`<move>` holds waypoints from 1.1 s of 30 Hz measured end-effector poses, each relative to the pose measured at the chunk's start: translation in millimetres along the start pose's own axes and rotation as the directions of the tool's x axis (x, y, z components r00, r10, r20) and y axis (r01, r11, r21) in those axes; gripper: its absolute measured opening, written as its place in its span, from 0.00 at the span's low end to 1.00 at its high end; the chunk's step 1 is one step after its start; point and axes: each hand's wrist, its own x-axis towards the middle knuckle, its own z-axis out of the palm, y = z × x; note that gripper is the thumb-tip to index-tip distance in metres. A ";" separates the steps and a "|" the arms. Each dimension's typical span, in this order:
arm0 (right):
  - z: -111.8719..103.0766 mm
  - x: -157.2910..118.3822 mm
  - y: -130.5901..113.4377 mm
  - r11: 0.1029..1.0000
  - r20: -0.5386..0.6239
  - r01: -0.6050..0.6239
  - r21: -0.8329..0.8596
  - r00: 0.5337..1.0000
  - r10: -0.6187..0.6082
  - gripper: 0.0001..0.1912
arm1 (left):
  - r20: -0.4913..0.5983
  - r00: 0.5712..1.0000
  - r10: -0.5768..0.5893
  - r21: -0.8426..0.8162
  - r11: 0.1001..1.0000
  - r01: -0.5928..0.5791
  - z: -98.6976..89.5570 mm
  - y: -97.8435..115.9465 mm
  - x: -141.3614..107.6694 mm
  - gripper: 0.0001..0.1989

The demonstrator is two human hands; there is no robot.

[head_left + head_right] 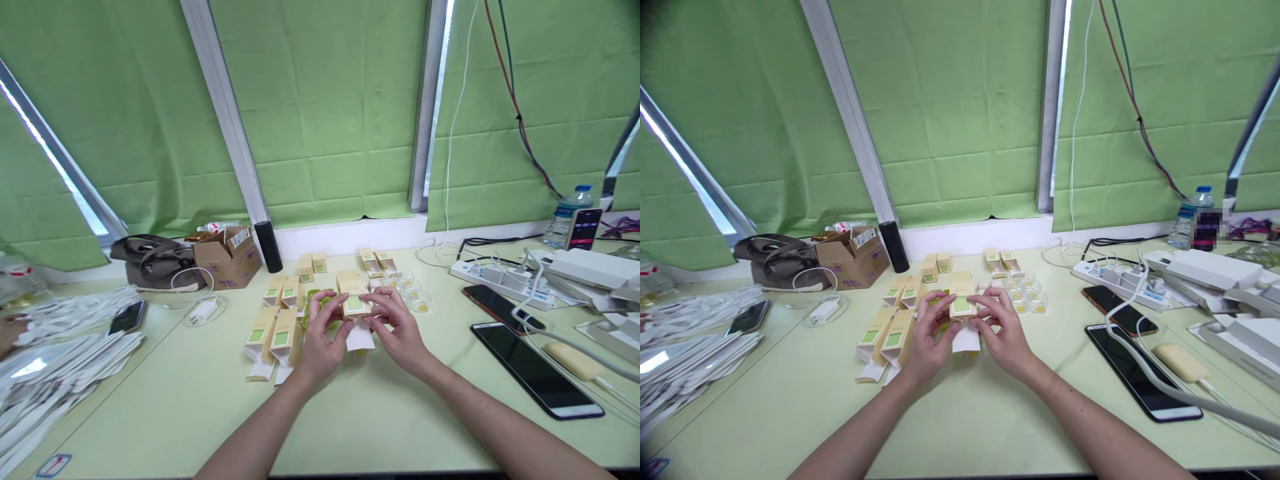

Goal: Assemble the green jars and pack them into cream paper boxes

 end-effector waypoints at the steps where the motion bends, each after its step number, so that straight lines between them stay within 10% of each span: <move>1: -0.2 0.1 -0.1 1.000 0.001 0.003 -0.001 1.000 -0.003 0.15 | 0.031 0.999 0.010 -0.026 1.000 -0.009 -1.4 -0.4 0.0 0.22; 14: -1.3 1.3 -1.0 0.999 -0.049 0.043 -0.023 0.998 -0.044 0.14 | 0.190 0.981 0.026 -0.115 0.993 -0.004 -0.6 -1.5 -0.3 0.43; 33: -2.9 -4.2 -5.5 0.997 0.115 0.065 0.036 0.991 -0.069 0.19 | 0.043 0.999 0.014 -0.203 0.979 -0.005 2.5 -2.9 1.2 0.26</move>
